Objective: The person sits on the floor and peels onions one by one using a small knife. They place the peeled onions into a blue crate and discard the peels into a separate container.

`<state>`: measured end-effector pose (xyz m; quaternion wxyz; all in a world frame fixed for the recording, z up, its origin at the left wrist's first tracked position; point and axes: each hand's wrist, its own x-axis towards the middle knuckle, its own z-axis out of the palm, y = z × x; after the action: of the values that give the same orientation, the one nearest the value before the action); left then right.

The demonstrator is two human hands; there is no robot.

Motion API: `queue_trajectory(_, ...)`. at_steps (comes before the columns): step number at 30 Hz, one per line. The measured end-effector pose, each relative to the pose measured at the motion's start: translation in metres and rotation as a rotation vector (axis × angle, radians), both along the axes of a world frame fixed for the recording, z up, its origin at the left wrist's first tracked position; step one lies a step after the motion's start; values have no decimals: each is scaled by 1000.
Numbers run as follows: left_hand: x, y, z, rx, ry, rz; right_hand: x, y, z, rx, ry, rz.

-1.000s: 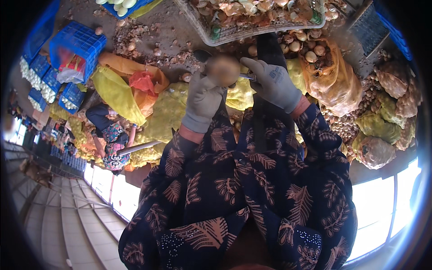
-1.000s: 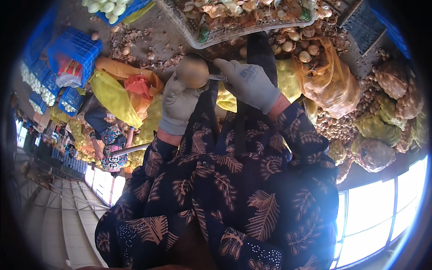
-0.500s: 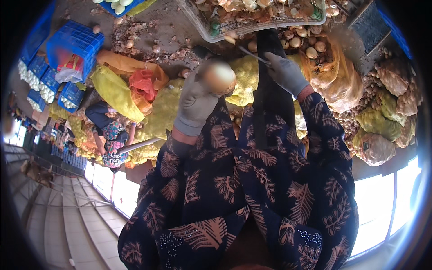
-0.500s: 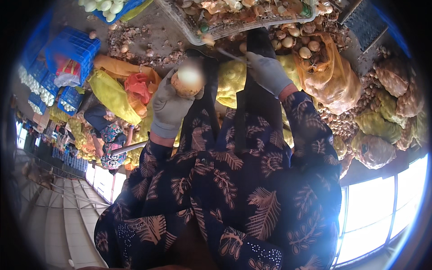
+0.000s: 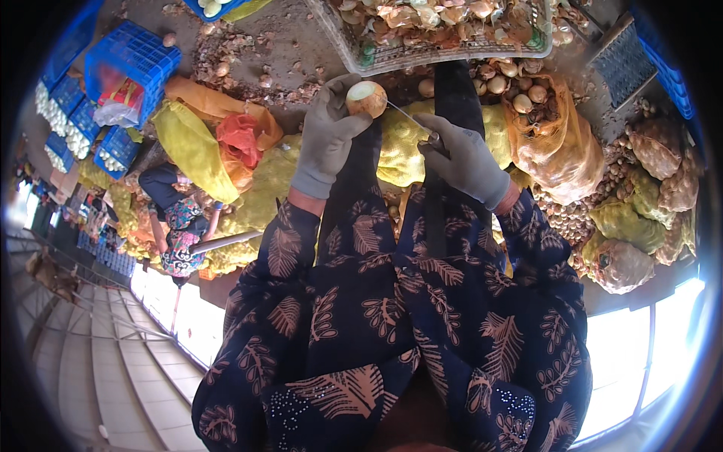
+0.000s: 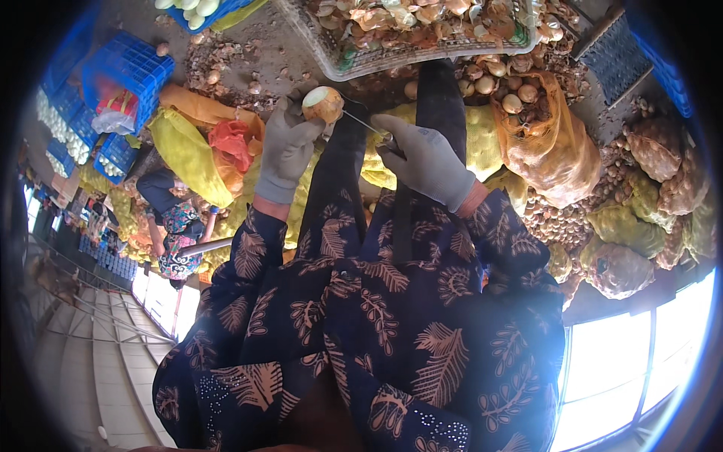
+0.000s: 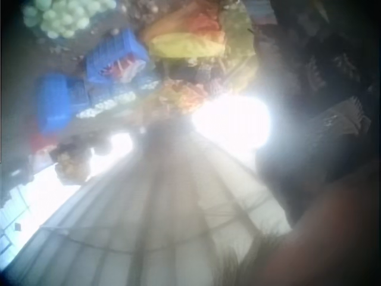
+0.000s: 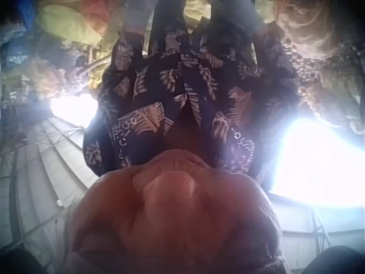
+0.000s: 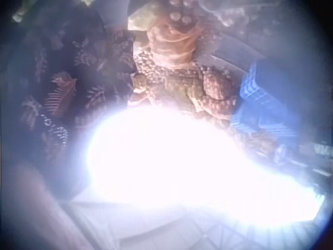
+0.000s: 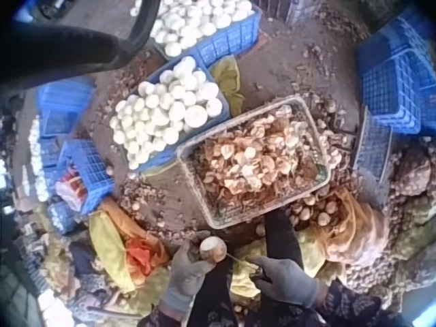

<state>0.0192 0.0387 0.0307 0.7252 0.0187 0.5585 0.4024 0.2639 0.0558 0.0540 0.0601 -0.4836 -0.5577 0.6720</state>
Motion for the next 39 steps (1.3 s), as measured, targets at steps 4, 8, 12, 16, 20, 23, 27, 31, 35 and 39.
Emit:
queue_trajectory(4,8,5,0,43,78,-67,-3,4,-3,-25,2,8)
queue_trajectory(8,13,4,-1,61,46,3,-5,4,-5,-1,21,-21)
queue_trajectory(12,27,-1,-1,99,-11,131,-2,-1,-1,-76,0,-39)
queue_trajectory(16,16,15,0,187,20,276,32,-58,-26,-8,-84,-44)
queue_trajectory(20,15,12,3,155,110,157,23,-32,-8,46,-157,-62)
queue_trajectory(23,22,6,0,175,201,70,10,-22,-6,242,-128,-43)
queue_trajectory(27,30,1,-2,146,305,34,8,-24,-14,363,-136,19)
queue_trajectory(31,35,2,2,131,330,41,8,-34,-19,437,-186,15)
queue_trajectory(35,38,0,2,110,388,11,3,-38,-23,456,-258,42)
queue_trajectory(39,38,-1,0,74,459,-19,-5,-36,-25,413,-240,-23)
